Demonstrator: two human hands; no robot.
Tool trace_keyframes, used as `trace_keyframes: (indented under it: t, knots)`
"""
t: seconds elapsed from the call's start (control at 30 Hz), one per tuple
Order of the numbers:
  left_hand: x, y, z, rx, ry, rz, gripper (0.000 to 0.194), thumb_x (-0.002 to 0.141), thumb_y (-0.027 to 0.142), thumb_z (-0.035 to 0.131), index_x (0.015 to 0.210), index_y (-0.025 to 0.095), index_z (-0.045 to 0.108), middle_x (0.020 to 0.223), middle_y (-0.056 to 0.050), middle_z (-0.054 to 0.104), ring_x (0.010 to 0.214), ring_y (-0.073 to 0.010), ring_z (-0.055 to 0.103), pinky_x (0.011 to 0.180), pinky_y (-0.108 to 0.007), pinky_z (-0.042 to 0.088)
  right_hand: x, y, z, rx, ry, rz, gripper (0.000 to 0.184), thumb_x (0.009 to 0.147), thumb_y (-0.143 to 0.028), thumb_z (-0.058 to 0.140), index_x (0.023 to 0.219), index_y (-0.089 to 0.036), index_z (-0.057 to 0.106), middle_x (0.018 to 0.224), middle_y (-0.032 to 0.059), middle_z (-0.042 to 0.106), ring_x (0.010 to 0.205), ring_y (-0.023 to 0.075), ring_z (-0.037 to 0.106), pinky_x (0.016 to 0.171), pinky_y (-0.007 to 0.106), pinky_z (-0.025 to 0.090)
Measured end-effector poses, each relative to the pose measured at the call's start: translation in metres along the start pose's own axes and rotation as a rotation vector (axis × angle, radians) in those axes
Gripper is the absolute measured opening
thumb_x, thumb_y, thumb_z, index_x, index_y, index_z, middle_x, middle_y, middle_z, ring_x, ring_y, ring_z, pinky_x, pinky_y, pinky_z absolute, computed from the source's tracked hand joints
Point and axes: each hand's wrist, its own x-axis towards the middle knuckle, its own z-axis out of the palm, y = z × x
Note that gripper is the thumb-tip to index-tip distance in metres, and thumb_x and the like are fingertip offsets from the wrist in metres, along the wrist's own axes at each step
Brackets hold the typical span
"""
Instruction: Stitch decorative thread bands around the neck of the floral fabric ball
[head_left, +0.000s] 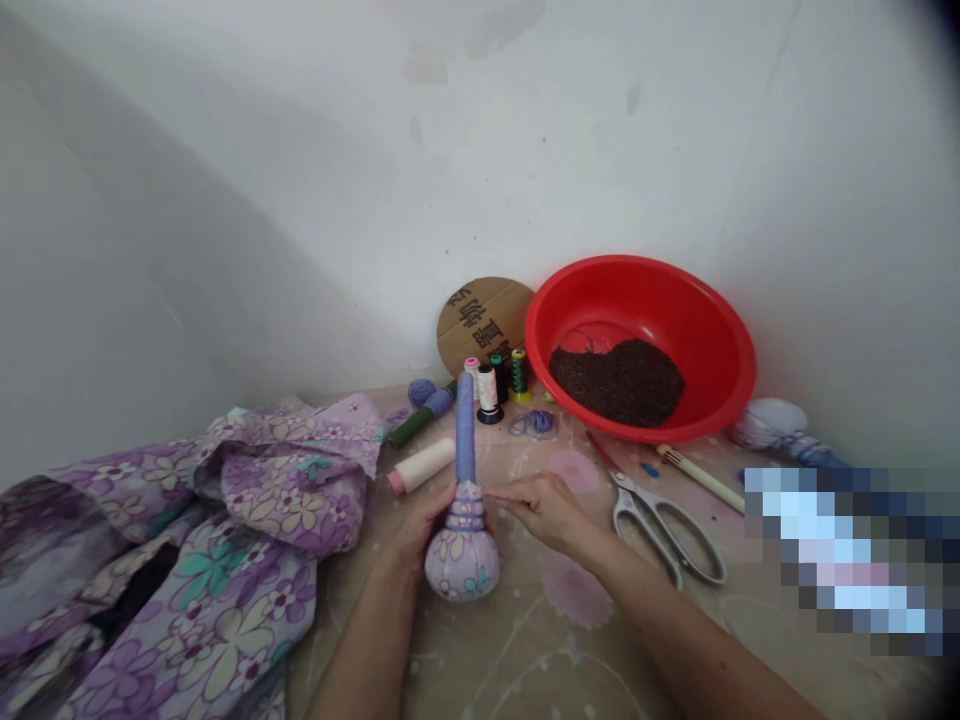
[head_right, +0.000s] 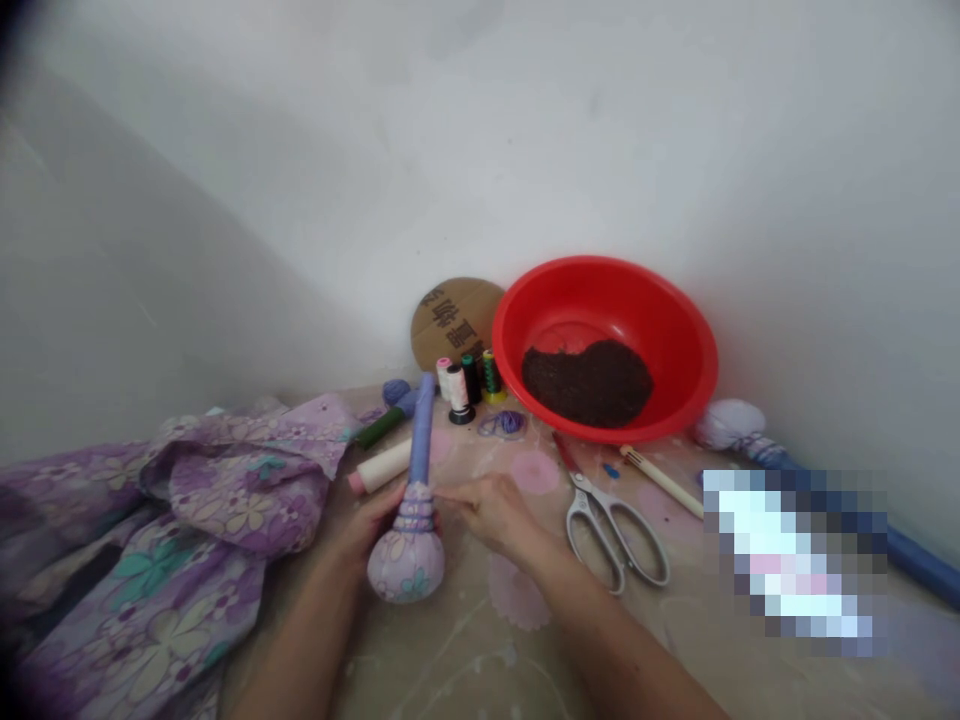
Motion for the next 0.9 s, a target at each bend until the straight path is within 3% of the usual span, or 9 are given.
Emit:
trace_keyframes:
  t: [0.37, 0.63, 0.9]
  knots:
    - [0.000, 0.001, 0.000, 0.022, -0.038, -0.015, 0.024, 0.074, 0.032, 0.066, 0.083, 0.009, 0.064, 0.063, -0.010, 0.069, 0.075, -0.0260, 0.069, 0.072, -0.038, 0.053, 0.002, 0.012, 0.014, 0.316, 0.089, 0.030, 0.023, 0.082, -0.027, 0.057, 0.100, -0.024, 0.073, 0.099, 0.0040, 0.072, 0.085, 0.0230, 0.071, 0.075, 0.034, 0.056]
    - [-0.003, -0.001, 0.005, 0.014, -0.011, 0.015, 0.018, 0.072, 0.031, 0.065, 0.080, 0.015, 0.065, 0.070, -0.008, 0.070, 0.089, -0.0300, 0.067, 0.070, -0.038, 0.053, 0.003, 0.010, 0.020, 0.370, 0.157, 0.037, 0.022, 0.082, -0.029, 0.056, 0.092, -0.021, 0.074, 0.091, 0.0042, 0.075, 0.078, 0.0199, 0.070, 0.072, 0.031, 0.054]
    - [-0.001, -0.001, -0.001, 0.025, -0.061, -0.001, 0.021, 0.068, 0.033, 0.070, 0.076, 0.015, 0.064, 0.066, -0.007, 0.071, 0.084, -0.0282, 0.068, 0.070, -0.037, 0.054, 0.003, 0.000, 0.019, 0.334, 0.164, 0.079, 0.021, 0.081, -0.023, 0.055, 0.089, -0.020, 0.074, 0.083, 0.0041, 0.075, 0.073, 0.0179, 0.069, 0.068, 0.027, 0.052]
